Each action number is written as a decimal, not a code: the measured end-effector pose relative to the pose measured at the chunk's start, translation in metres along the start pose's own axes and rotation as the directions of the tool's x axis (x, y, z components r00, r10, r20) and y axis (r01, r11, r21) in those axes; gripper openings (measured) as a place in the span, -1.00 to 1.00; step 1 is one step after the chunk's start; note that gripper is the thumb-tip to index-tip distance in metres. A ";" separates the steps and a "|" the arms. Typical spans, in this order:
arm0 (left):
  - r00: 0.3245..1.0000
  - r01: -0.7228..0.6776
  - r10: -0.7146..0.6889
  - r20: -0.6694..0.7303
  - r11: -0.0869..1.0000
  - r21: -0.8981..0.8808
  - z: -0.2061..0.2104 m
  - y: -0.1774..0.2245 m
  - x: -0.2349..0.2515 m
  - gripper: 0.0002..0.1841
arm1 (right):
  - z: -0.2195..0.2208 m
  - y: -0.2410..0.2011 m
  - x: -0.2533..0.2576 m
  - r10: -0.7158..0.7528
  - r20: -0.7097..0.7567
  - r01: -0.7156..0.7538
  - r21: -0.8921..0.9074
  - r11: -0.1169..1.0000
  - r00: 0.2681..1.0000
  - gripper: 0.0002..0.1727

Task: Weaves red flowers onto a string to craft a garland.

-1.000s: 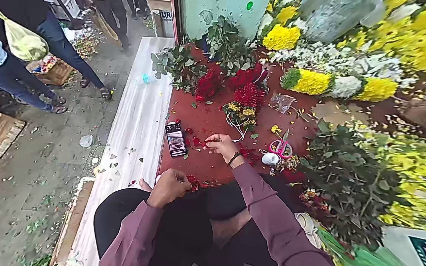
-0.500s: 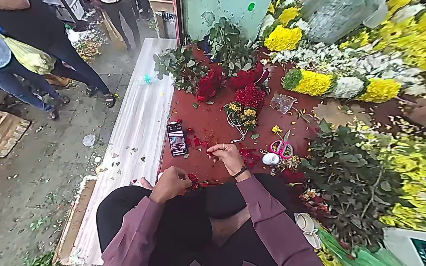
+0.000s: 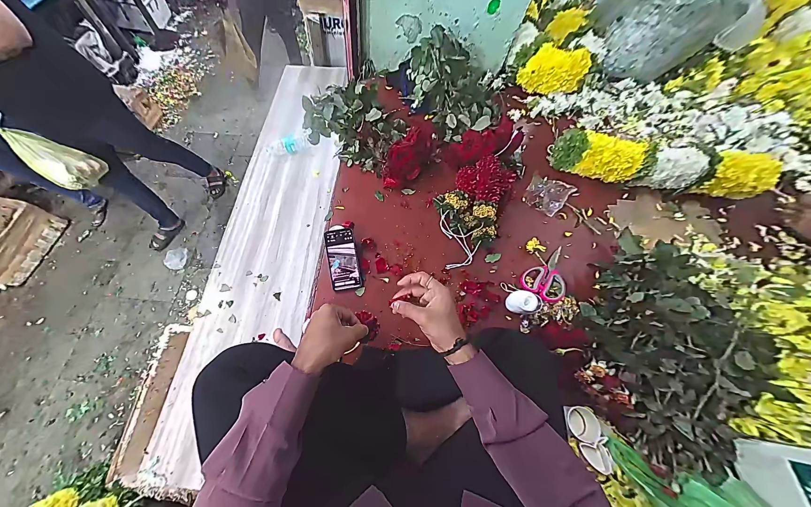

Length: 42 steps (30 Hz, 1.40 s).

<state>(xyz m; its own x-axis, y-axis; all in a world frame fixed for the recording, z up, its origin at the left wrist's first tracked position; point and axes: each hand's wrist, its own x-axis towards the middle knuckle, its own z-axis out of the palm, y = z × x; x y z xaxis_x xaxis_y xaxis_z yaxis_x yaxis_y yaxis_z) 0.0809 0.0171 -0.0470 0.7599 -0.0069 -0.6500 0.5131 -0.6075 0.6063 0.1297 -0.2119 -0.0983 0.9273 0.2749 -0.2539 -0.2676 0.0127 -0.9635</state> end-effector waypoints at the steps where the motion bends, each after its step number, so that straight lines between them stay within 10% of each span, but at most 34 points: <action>1: 1.000 -0.004 0.003 -0.003 1.000 -0.021 0.000 0.000 0.000 -0.77 | 0.004 -0.003 -0.006 0.032 0.017 -0.033 0.043 0.999 0.999 -0.45; 18: 0.968 -0.175 0.200 0.154 0.971 -0.165 -0.001 0.002 -0.001 -0.83 | 0.014 -0.005 -0.021 0.410 0.212 -0.418 -0.010 0.909 0.887 -0.03; 29: 0.999 -0.040 0.035 -0.035 0.984 -0.174 -0.003 -0.003 0.001 -0.79 | 0.008 0.017 -0.013 0.186 0.319 -0.039 -0.415 0.909 0.929 0.21; 31: 0.998 -0.010 -0.001 -0.066 0.987 -0.161 -0.008 -0.003 0.001 -0.79 | 0.010 0.028 -0.011 0.201 0.369 -0.037 -0.407 0.913 0.908 0.04; 34: 0.988 0.039 -0.058 -0.143 0.990 -0.132 -0.015 -0.006 0.000 -0.77 | -0.002 0.020 -0.005 0.159 0.348 -0.017 -0.378 0.926 0.924 -0.73; 39: 0.977 0.103 -0.084 -0.197 0.991 0.091 -0.017 0.005 -0.002 -0.72 | -0.006 -0.002 -0.014 0.006 0.615 0.121 -0.165 0.979 0.789 -0.80; 42: 0.999 -0.032 0.019 0.044 0.947 0.318 -0.012 0.023 -0.017 -0.72 | -0.002 -0.016 -0.015 -0.181 0.493 0.201 0.013 0.980 0.851 -0.85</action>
<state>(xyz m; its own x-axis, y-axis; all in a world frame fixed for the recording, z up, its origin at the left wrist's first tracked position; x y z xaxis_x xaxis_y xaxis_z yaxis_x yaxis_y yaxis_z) 0.0845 0.0122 -0.0164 0.7513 -0.0536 -0.6578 0.3345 -0.8283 0.4495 0.1208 -0.2176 -0.0795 0.7090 0.7052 0.0003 -0.0791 0.0800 -0.9937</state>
